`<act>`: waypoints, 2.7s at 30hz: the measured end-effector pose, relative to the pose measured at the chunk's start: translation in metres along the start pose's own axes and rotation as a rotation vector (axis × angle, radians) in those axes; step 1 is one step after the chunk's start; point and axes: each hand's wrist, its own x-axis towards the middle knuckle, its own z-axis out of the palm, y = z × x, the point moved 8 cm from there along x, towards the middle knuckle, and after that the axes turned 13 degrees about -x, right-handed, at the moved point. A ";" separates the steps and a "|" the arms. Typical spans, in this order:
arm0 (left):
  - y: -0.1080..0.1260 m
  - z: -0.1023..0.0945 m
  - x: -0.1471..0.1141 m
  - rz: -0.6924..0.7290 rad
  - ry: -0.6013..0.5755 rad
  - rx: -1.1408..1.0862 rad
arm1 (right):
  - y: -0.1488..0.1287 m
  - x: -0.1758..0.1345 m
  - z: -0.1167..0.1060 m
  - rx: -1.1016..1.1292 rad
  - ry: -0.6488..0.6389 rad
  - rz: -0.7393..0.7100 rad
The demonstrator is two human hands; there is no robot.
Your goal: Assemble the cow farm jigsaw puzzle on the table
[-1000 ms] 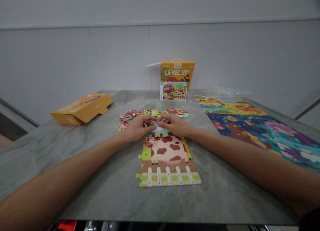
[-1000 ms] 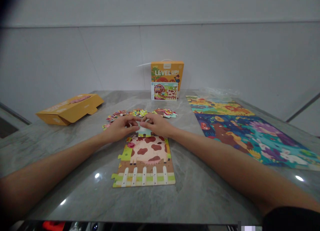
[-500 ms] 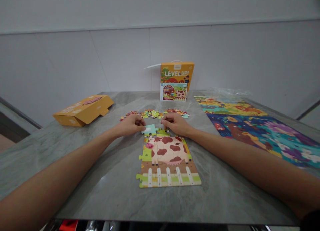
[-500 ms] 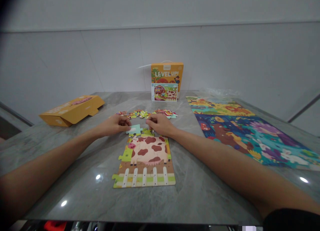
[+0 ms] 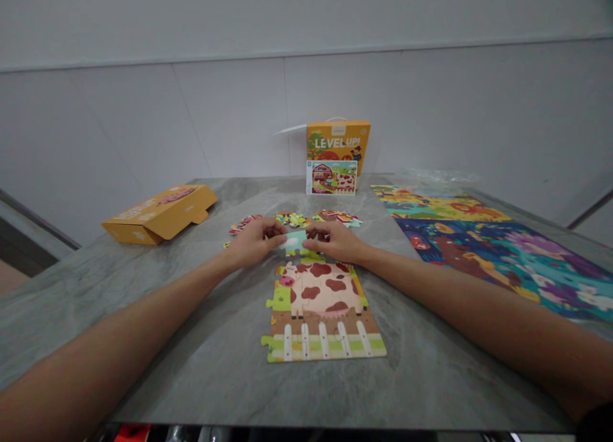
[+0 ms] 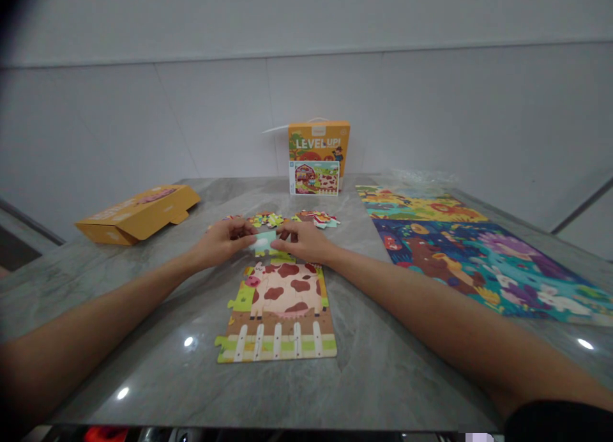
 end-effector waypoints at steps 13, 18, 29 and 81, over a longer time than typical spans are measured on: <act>0.015 0.024 -0.011 0.217 -0.042 0.285 | 0.027 0.005 -0.012 0.178 0.167 0.130; 0.026 0.035 -0.014 0.376 -0.148 0.295 | 0.029 0.004 -0.014 0.170 0.183 0.161; 0.037 0.056 -0.029 0.506 -0.409 0.406 | 0.039 -0.001 -0.023 0.111 0.301 0.238; 0.054 0.066 -0.050 0.433 -0.641 0.464 | 0.002 -0.065 -0.030 -0.367 -0.056 0.315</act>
